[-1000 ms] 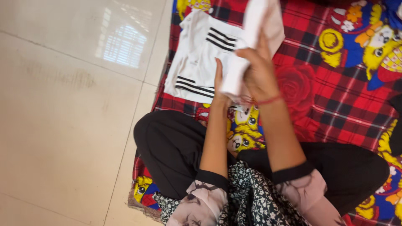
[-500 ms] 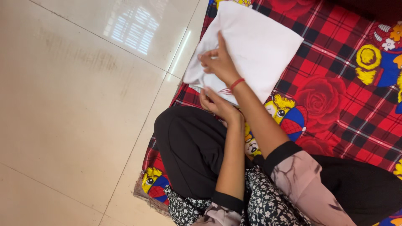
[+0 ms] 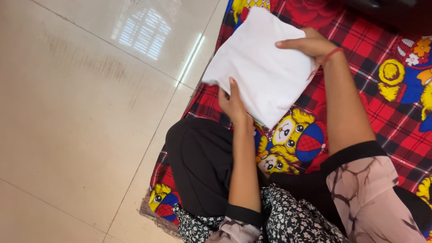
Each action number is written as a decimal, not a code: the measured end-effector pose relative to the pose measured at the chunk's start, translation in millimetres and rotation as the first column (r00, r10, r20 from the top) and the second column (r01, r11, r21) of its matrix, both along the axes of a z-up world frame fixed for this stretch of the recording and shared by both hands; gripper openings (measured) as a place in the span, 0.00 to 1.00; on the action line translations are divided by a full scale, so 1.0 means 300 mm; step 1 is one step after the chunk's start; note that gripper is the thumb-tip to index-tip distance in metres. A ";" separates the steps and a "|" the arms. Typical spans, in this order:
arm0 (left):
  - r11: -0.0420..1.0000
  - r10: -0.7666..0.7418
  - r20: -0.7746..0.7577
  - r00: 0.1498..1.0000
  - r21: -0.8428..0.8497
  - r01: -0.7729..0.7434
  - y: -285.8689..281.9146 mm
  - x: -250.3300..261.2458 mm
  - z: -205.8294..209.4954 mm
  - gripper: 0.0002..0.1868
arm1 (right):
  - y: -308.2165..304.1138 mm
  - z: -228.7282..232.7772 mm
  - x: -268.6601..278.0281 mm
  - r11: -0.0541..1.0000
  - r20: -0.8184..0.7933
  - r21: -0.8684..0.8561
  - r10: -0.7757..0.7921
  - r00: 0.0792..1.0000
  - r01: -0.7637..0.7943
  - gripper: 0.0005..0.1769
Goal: The person folds clothes including red leggings, a white sweatshirt, a black garment, and a light blue t-shirt on a bed and places them into an open suitcase.
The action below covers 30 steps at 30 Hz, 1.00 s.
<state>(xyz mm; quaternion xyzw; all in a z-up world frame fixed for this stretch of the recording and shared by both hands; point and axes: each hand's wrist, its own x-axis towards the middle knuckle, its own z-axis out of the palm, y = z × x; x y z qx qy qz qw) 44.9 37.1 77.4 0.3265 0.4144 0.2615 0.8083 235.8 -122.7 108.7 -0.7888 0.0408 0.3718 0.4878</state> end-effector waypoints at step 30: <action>-0.139 -0.545 -0.770 0.331 0.472 0.871 -0.142 -0.080 -0.060 0.23 | -0.803 -0.175 -0.945 0.705 0.118 -0.042 -0.700 0.705 0.708 0.19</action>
